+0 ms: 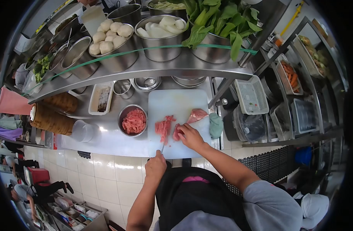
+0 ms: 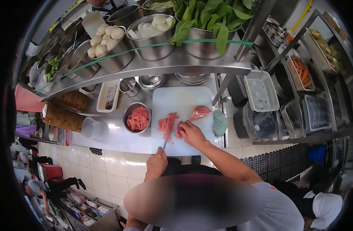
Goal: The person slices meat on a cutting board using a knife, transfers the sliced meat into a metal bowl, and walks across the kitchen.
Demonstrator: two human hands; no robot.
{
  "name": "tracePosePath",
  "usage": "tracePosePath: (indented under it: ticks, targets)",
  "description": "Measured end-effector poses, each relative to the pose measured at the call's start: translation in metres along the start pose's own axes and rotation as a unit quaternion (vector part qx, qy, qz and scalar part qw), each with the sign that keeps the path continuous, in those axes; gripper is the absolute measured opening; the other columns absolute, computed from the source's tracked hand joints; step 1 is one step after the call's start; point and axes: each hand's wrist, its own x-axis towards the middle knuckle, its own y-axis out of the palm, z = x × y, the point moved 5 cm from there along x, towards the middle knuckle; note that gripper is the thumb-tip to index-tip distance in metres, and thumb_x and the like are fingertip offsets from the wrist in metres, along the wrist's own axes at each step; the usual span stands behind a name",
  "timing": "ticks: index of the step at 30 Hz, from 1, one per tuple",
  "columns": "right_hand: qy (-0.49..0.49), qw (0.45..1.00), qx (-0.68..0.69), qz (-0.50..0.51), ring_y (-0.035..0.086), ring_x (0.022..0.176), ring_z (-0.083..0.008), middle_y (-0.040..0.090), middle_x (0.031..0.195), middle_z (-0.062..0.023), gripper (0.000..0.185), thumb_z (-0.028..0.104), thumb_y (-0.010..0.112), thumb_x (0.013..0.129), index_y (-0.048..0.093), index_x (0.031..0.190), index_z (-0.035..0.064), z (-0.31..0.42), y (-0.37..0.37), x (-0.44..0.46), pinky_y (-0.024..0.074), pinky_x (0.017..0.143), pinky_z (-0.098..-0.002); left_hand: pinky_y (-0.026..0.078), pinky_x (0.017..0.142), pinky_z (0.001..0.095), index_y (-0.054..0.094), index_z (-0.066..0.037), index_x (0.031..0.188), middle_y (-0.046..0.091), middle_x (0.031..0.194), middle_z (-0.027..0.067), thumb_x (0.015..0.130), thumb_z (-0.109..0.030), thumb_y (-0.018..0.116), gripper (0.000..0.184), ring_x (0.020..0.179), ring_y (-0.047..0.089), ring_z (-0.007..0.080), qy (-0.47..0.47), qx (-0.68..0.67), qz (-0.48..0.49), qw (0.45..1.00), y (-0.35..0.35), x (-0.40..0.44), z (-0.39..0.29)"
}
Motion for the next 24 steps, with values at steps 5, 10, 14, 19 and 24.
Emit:
tracePosePath:
  ticks: [5, 10, 14, 19, 24]
  targets:
    - [0.001, 1.000, -0.010, 0.012, 0.069, 0.099, -0.0413, 0.066, 0.109, -0.0170, 0.027, 0.011, 0.071, 0.091, 0.066, 0.117, 0.0047, -0.002, 0.002, 0.005, 0.0585, 0.084, -0.0494, 0.061, 0.068, 0.0580, 0.057, -0.004, 0.109, 0.071, 0.076, 0.0277, 0.104, -0.025, 0.058, 0.022, 0.073, 0.074, 0.0479, 0.029, 0.017, 0.004, 0.999, -0.019, -0.013, -0.011]
    - [0.016, 0.999, -0.019, 0.048, 0.068, 0.098, -0.0422, 0.065, 0.108, -0.0178, 0.026, 0.010, 0.070, 0.090, 0.065, 0.115, 0.0044, -0.001, 0.003, 0.010, 0.0577, 0.085, -0.0507, 0.063, 0.066, 0.0541, 0.055, -0.005, 0.104, 0.072, 0.074, 0.0225, 0.103, -0.022, 0.057, 0.017, 0.072, 0.075, 0.0429, 0.061, 0.052, 0.017, 0.997, -0.034, -0.026, -0.024]
    - [0.018, 0.998, -0.023, 0.060, 0.068, 0.099, -0.0426, 0.064, 0.107, -0.0177, 0.026, 0.009, 0.069, 0.089, 0.064, 0.115, 0.0044, 0.000, 0.003, 0.011, 0.0575, 0.085, -0.0514, 0.062, 0.063, 0.0549, 0.054, -0.003, 0.106, 0.072, 0.076, 0.0271, 0.103, -0.020, 0.057, 0.017, 0.070, 0.074, 0.0457, 0.078, 0.048, 0.035, 0.995, -0.034, -0.025, -0.026]
    - [0.019, 0.997, -0.022, 0.069, 0.068, 0.099, -0.0418, 0.065, 0.107, -0.0170, 0.024, 0.010, 0.067, 0.090, 0.062, 0.113, 0.0053, 0.000, 0.004, 0.013, 0.0568, 0.086, -0.0521, 0.062, 0.063, 0.0539, 0.052, -0.002, 0.107, 0.072, 0.076, 0.0276, 0.103, -0.016, 0.055, 0.016, 0.072, 0.075, 0.0448, 0.082, 0.018, 0.029, 0.996, 0.007, -0.001, -0.021]
    - [0.019, 0.998, -0.013, 0.060, 0.068, 0.098, -0.0417, 0.065, 0.106, -0.0172, 0.025, 0.009, 0.068, 0.090, 0.063, 0.114, 0.0059, 0.000, 0.003, 0.013, 0.0574, 0.085, -0.0516, 0.061, 0.063, 0.0555, 0.051, -0.002, 0.109, 0.072, 0.076, 0.0287, 0.104, -0.017, 0.054, 0.017, 0.073, 0.075, 0.0460, 0.075, -0.007, -0.009, 0.997, 0.047, 0.030, -0.019]
